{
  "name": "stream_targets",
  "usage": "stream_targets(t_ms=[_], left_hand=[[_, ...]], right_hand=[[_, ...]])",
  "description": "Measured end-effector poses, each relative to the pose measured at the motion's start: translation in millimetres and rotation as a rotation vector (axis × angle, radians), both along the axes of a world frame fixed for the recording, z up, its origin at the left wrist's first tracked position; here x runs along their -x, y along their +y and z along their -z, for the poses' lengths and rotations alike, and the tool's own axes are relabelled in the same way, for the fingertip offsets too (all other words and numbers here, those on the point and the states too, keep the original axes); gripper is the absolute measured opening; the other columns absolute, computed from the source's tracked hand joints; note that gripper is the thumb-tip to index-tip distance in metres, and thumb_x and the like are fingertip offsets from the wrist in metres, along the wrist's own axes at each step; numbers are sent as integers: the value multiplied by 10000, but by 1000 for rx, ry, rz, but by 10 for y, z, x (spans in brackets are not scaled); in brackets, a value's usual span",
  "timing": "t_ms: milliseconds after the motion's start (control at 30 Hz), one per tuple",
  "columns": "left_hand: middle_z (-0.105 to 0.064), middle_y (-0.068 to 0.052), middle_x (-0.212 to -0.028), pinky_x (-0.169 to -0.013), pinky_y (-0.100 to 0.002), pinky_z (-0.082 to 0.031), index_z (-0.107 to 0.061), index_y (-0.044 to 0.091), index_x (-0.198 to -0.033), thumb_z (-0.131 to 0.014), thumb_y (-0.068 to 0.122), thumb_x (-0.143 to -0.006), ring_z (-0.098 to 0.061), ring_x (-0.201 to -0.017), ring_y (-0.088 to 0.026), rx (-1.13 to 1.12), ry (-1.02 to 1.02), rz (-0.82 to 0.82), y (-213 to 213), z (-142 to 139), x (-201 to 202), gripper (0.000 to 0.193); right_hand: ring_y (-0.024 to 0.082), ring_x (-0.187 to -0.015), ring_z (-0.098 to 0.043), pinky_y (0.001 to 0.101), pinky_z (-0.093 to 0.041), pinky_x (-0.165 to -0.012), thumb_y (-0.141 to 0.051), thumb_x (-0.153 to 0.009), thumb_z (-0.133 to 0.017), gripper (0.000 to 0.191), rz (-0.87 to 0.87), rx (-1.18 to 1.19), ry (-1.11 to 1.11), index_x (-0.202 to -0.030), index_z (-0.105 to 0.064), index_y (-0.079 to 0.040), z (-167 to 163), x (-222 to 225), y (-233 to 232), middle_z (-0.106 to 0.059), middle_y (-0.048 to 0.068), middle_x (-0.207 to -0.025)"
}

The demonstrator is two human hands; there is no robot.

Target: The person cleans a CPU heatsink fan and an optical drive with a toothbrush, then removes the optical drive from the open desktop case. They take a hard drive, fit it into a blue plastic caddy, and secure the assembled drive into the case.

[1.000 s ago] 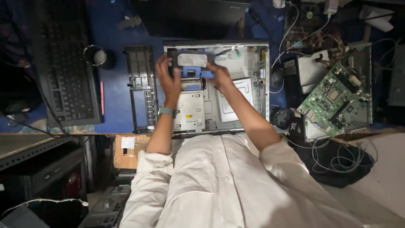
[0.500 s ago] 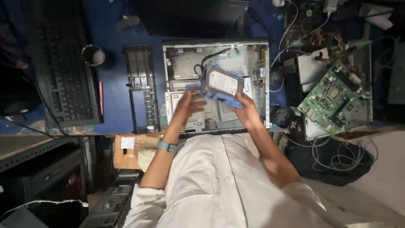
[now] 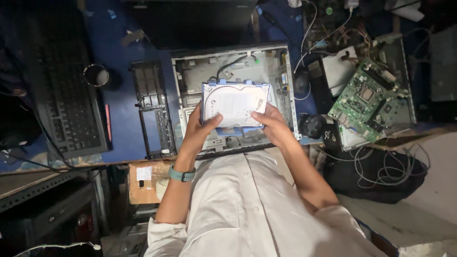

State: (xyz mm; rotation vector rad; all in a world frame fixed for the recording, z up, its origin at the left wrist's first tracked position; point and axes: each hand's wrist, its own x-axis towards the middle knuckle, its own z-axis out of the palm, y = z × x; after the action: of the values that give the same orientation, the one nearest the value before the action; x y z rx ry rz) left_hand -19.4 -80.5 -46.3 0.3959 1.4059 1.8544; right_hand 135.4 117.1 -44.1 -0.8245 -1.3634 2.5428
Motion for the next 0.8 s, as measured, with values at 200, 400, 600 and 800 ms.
stream_targets(t_ms=[200, 400, 600, 800], left_hand=[[-649, -111, -1320, -1045, -363, -519, -508, -4, -1444, -779, 181, -936, -627, -1201, -189, 133, 246, -21, 25, 61, -57, 605], [-541, -136, -1487, -1064, -418, -492, -383, 35, -1539, -620, 490, -955, -589, -1299, -263, -425, -630, -26, 216, -4, -225, 777], [-593, -121, -1405, -1047, -404, -468, -406, -16, -1548, -656, 114, -1003, -566, -1281, -224, -318, -349, -81, 377, -138, -482, 614], [-605, -137, -1396, -1091, -389, -462, -341, 49, -1561, -621, 44, -979, -581, -1288, -228, -322, -267, -85, 462, -169, -473, 645]], right_hand=[[213, -1088, -657, 409, -524, -989, -28, -866, -794, 427, 12, -457, 20, -1259, -637, 25, -208, -84, -128, -711, 118, -1186], [296, -1245, -654, 501, -468, -1128, 27, -750, -795, 392, 96, -1814, 332, -1133, -728, -27, -516, -159, -30, -720, 119, -1286], [323, -1374, -466, 542, -443, -1173, 17, -711, -709, 497, 75, -1898, 372, -1173, -783, -150, -424, -186, 70, -627, 118, -1395], [417, -1443, -349, 525, -283, -1209, -383, -822, -840, 906, 146, -1484, 356, -1505, -372, -17, -441, -400, 182, -319, 242, -1567]])
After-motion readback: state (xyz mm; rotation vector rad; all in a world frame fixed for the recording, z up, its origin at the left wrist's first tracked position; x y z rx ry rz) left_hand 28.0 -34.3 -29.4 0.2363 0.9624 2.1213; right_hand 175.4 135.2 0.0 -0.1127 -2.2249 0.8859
